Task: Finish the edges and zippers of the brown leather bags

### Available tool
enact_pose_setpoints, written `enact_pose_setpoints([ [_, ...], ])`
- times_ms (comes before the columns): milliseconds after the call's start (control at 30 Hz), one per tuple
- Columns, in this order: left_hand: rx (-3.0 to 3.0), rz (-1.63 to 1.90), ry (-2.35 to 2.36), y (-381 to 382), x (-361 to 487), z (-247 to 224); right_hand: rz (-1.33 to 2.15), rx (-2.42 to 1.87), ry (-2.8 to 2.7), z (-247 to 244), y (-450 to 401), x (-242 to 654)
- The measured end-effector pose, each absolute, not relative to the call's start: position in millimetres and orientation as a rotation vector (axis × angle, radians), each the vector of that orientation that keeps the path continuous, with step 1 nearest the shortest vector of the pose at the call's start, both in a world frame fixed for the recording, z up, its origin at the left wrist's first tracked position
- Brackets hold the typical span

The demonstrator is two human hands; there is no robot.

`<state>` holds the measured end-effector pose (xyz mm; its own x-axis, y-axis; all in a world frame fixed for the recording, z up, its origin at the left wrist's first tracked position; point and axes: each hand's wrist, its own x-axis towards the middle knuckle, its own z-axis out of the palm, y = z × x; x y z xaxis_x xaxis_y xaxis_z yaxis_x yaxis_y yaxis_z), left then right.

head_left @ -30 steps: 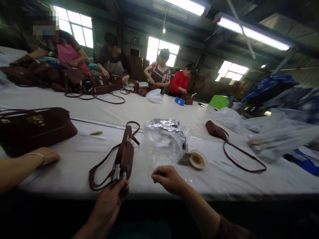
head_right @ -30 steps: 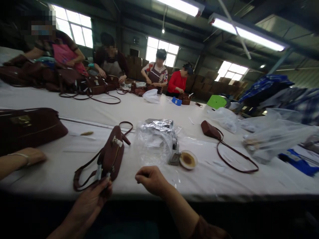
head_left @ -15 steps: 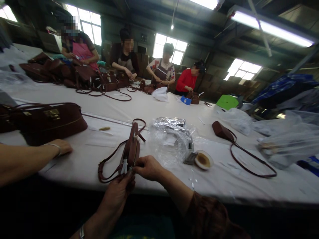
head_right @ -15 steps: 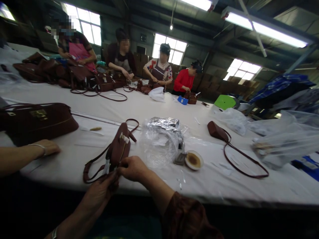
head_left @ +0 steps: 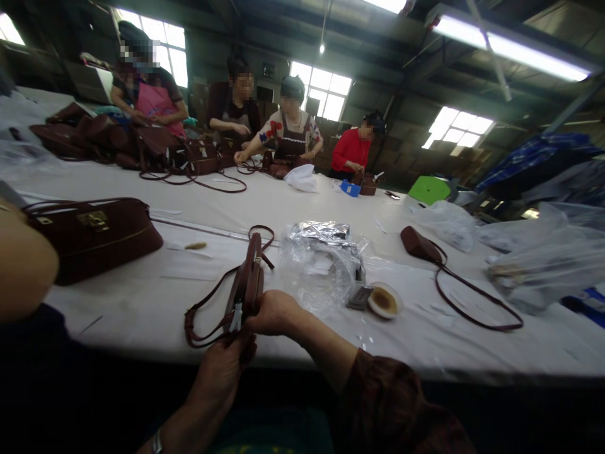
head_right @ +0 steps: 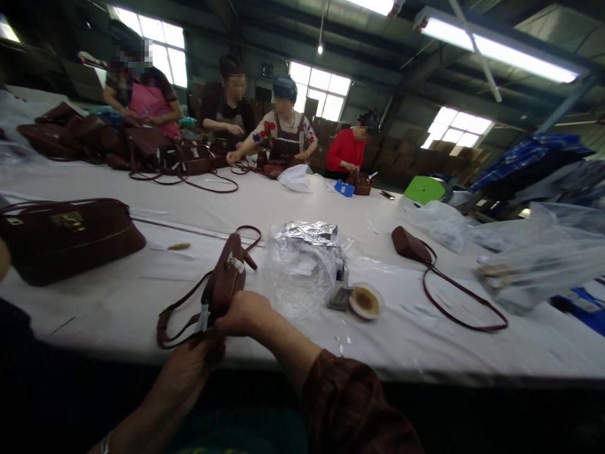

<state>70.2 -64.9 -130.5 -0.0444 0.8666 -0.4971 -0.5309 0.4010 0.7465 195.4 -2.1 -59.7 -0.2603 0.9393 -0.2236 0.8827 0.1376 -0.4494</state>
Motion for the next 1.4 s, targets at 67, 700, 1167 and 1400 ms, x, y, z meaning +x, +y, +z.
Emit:
enact_pose_setpoints([
  [67, 0.383, 1.181, 1.141, -64.8, 70.2, -134.6, 0.757, -1.9, -2.351, -53.0, -1.9, 190.9],
  [700, 0.295, 1.117, 1.116, -66.6, 69.2, -116.8, 1.281, -1.544, -1.873, -80.6, -9.1, 223.8],
  [1167, 0.028, 0.924, 1.076, -61.6, 61.5, -100.9, 1.286, -1.465, -1.454, -129.5, -20.8, 196.7],
  [1400, 0.081, 0.881, 1.121, -60.3, 59.6, -100.4, 1.461, -1.493, -1.346, -130.0, -16.7, 194.8],
])
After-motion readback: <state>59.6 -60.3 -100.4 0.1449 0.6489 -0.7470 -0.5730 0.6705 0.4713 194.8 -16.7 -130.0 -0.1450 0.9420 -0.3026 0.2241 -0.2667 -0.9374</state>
